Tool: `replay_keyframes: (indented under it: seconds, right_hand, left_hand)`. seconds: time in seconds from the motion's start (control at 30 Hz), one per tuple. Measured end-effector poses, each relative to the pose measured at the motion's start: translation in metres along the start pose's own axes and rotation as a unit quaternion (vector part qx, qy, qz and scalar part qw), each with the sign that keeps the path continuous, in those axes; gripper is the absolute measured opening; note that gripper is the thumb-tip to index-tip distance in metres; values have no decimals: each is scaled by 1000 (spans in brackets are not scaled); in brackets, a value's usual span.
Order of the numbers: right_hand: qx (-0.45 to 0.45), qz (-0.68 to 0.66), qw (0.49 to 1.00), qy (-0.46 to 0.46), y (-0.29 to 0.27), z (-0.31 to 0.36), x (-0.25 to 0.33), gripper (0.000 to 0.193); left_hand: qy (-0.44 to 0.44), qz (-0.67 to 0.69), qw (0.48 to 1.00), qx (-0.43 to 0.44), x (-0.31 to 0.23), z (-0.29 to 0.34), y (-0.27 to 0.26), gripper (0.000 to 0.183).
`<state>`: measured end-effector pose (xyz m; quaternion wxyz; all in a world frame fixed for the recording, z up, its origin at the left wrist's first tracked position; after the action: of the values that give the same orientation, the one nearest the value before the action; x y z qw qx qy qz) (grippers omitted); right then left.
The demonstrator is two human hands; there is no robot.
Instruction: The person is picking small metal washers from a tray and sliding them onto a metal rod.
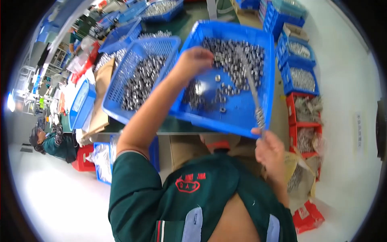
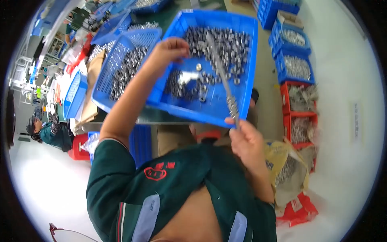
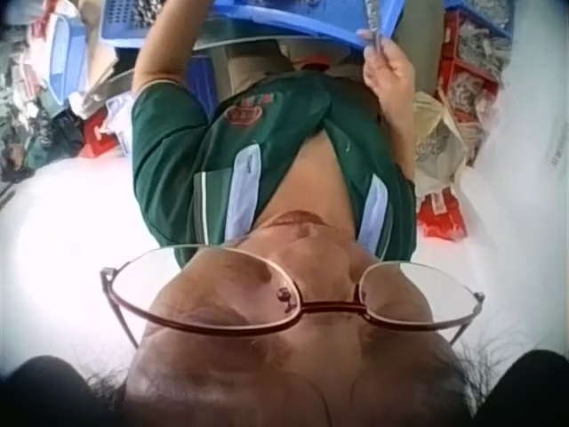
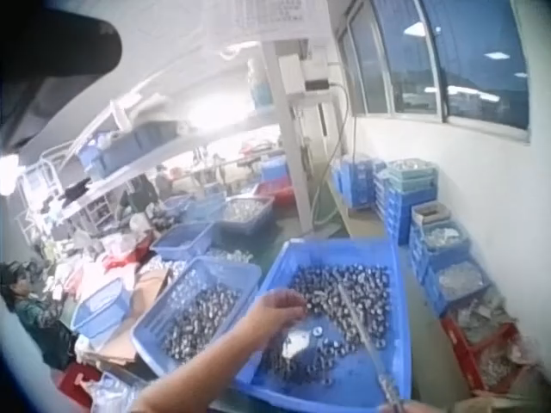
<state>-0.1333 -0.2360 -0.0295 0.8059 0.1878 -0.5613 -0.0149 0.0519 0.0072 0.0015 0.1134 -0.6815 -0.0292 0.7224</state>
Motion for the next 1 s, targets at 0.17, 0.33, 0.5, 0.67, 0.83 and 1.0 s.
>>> replay_keyframes:
  seconds: [0.17, 0.33, 0.5, 0.67, 0.83, 1.0]
  right_hand:
    - [18, 10, 1000, -22, -14, 1, 4, 29]
    - [5, -9, 1000, 4, -21, 1, -8, 30]
    - [23, -35, 999, 10, -20, 1, -9, 29]
    - [26, -32, 999, 10, -21, -5, -7, 29]
    - [39, -43, 998, 9, -21, -5, -1, 29]
    - [45, -43, 997, 52, -21, -3, -12, 30]
  left_hand:
    - [66, -119, 972, 193, -9, 16, 49, 18]
    - [125, -328, 868, 351, 7, 52, 103, 20]
    - [156, -474, 754, 428, 29, 75, 133, 24]
    - [166, -581, 677, 421, 45, 71, 136, 15]
    - [150, -435, 803, 380, 8, 54, 120, 18]
    - [-59, 97, 954, 276, -9, 41, 81, 15]
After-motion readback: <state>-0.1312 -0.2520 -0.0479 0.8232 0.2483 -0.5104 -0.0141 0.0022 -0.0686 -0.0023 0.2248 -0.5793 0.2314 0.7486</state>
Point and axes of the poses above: each hand's wrist, its own z-axis away from the middle knuckle, its own y-axis out of the palm, x = y × z, the point moved 9 cm from there along -z, towards the middle knuckle
